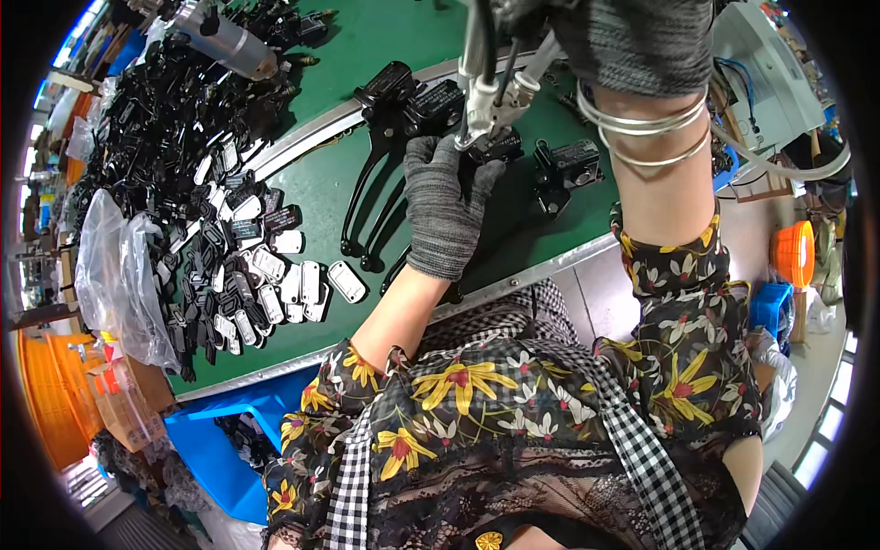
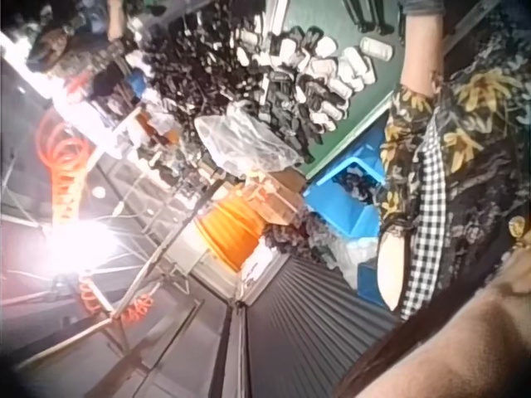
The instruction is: The person assembles brake handle assemblies by hand-screwing bolts into the components, fitting covers and plates onto them, and tightening screws with a power screwdriver.
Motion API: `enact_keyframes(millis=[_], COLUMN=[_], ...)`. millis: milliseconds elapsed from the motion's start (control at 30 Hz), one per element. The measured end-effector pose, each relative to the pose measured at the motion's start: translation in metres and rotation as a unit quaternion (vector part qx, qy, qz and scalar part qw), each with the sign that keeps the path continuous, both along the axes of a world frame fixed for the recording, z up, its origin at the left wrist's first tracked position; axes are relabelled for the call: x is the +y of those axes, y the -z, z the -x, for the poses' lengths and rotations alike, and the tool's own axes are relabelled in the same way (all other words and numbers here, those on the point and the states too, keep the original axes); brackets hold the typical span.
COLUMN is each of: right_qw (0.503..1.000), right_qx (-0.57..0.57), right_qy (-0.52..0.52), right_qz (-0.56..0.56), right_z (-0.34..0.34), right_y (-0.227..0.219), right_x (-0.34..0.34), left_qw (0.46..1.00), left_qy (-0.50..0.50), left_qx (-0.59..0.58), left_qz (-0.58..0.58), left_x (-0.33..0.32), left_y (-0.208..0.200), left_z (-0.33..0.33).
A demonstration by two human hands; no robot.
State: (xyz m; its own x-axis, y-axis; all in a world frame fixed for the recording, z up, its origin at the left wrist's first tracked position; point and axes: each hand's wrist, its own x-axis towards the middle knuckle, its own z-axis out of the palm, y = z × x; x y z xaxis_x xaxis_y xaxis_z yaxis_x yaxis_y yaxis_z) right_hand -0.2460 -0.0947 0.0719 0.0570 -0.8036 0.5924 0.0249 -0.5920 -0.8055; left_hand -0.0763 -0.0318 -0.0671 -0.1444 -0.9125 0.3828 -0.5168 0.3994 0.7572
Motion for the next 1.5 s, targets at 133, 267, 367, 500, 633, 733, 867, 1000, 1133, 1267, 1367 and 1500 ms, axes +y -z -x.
enact_keyframes(millis=[133, 267, 367, 500, 633, 733, 867, 1000, 1133, 1267, 1367, 1500], right_qw=[0.999, 0.998, 0.998, 0.997, 0.997, 0.997, 0.997, 0.997, 0.995, 0.988, 0.987, 0.985], right_qx=[-0.004, -0.003, -0.001, -0.001, -0.004, 0.005, -0.009, -0.028, -0.022, -0.014, 0.001, 0.011], right_qy=[-0.019, -0.030, -0.034, -0.039, -0.036, -0.030, -0.044, -0.051, 0.005, 0.000, 0.021, 0.043], right_qz=[-0.030, -0.048, -0.059, -0.066, -0.074, -0.065, -0.070, -0.057, 0.102, 0.154, 0.160, 0.166], right_z=[-0.006, -0.013, -0.018, -0.022, -0.019, -0.019, -0.020, -0.027, -0.014, -0.033, -0.035, -0.035], right_y=[0.013, 0.017, 0.023, 0.029, 0.032, 0.022, 0.026, 0.020, -0.038, -0.045, -0.039, -0.033], right_x=[0.002, 0.002, 0.001, 0.003, 0.003, 0.008, -0.004, -0.007, -0.007, -0.045, -0.060, -0.069], left_qw=[0.998, 1.000, 1.000, 1.000, 0.999, 1.000, 1.000, 1.000, 0.998, 0.990, 0.984, 0.993], left_qy=[0.004, 0.006, 0.012, 0.017, 0.008, 0.013, 0.004, -0.014, 0.054, -0.128, -0.163, -0.121], left_qx=[-0.047, -0.017, 0.010, 0.012, -0.017, 0.006, 0.017, 0.018, 0.026, 0.010, 0.005, 0.009], left_qz=[0.028, 0.015, -0.027, -0.022, -0.043, 0.016, 0.017, 0.011, -0.005, 0.062, 0.071, 0.006], left_x=[-0.005, -0.003, -0.002, -0.001, -0.002, -0.002, -0.006, -0.003, 0.019, -0.001, -0.025, -0.029], left_y=[0.009, 0.011, 0.015, 0.016, 0.014, 0.008, 0.012, 0.009, -0.019, -0.020, -0.019, -0.020], left_z=[-0.004, -0.004, -0.004, -0.005, -0.002, -0.001, -0.002, -0.002, 0.013, -0.015, -0.011, -0.004])
